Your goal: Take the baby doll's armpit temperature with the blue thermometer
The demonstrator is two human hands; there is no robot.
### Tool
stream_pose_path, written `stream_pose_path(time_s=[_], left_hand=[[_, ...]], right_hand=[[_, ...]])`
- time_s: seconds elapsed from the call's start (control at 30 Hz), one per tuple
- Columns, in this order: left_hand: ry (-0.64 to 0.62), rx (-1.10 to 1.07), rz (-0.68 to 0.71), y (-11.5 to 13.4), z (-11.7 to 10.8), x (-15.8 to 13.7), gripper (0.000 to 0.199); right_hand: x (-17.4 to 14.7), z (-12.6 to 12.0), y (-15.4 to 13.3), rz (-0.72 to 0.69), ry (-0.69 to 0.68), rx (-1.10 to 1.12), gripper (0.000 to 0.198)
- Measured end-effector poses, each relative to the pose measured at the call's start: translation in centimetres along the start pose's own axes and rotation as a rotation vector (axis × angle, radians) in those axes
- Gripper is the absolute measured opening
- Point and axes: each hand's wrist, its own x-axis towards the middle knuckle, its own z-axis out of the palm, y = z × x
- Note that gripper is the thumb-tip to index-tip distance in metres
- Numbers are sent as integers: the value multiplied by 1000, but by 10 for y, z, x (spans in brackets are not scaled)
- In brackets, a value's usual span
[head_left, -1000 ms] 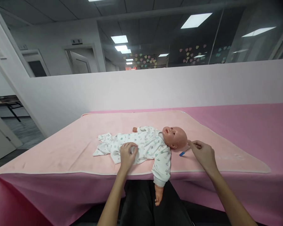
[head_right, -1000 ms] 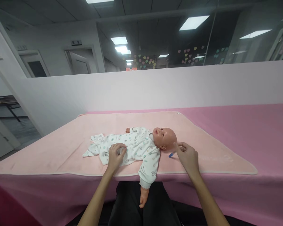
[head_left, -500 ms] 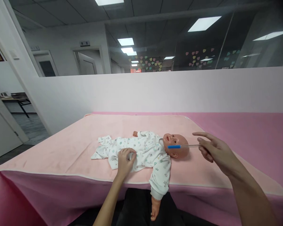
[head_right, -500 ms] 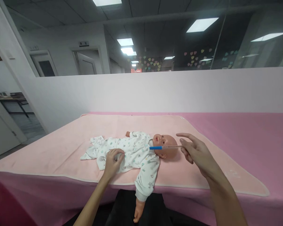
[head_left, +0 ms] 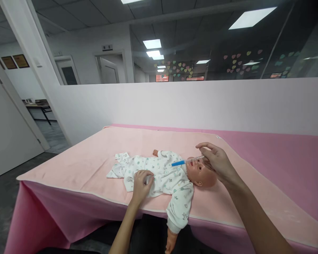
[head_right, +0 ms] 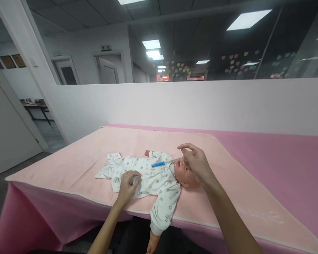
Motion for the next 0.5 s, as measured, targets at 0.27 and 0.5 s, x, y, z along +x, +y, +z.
stream_pose_path(time_s=[0.27, 0.5], left_hand=[[-33, -2, 25, -3, -1, 0, 12], [-46, 9, 117, -10, -4, 1, 16]], right_hand=[[-22, 17, 7, 53, 103, 19, 25], [-41, 28, -14, 34, 228, -67, 20]])
